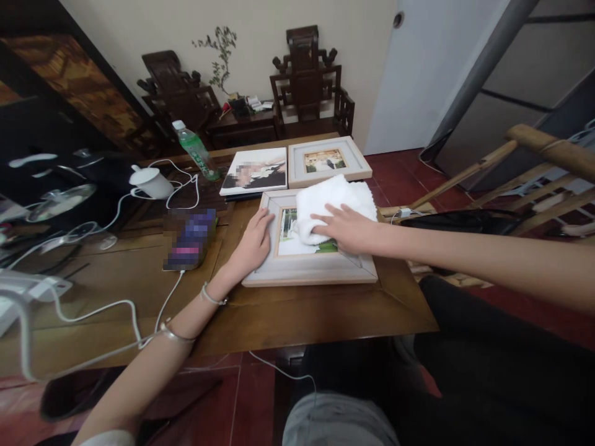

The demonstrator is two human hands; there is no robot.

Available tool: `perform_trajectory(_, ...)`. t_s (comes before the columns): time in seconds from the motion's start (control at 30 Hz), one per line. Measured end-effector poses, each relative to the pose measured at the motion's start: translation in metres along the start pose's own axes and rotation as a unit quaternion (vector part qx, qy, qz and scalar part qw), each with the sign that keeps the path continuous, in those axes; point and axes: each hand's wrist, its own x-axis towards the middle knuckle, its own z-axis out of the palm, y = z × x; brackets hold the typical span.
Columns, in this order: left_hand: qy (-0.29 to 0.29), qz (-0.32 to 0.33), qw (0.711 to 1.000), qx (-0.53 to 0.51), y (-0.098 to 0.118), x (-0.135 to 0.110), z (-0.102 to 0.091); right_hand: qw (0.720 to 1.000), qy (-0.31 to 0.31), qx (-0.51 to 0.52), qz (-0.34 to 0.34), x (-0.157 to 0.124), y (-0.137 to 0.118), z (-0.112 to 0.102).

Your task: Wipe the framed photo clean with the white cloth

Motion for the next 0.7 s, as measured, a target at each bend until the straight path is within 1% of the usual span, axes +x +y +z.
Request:
perform_trajectory(0.07, -0.002, 0.000, 1.000, 0.002, 0.000, 0.000, 0.000, 1.000, 0.009, -0.014, 0.008, 0.002, 0.008, 0.003)
perform_trajectory(0.13, -0.002, 0.003, 1.000, 0.002, 0.000, 0.000, 0.000, 1.000, 0.005, -0.021, 0.018, 0.002, 0.007, 0.003)
perform_trajectory(0.2, -0.001, 0.004, 1.000, 0.000, 0.000, 0.000, 0.000, 0.999, -0.011, -0.025, 0.028, -0.001, -0.003, 0.000)
perform_trajectory(0.27, 0.001, 0.004, 1.000, 0.001, 0.001, 0.000, 0.001, 0.999, -0.033, -0.028, 0.033, -0.008, -0.018, -0.005)
perform_trajectory(0.37, -0.003, 0.002, 1.000, 0.008, 0.002, 0.000, 0.001, 0.999, -0.045, -0.019, 0.006, -0.020, -0.041, -0.012)
perform_trajectory(0.47, -0.007, -0.001, 1.000, 0.017, 0.003, 0.001, 0.000, 0.999, -0.034, -0.007, -0.023, -0.029, -0.053, -0.014)
perform_trajectory(0.57, -0.007, -0.001, 1.000, 0.026, 0.004, 0.000, -0.001, 0.999, -0.018, -0.014, -0.031, -0.031, -0.054, -0.011)
perform_trajectory(0.7, -0.006, 0.002, 1.000, 0.028, 0.004, 0.000, -0.001, 0.998, 0.012, -0.034, -0.041, -0.027, -0.047, -0.003)
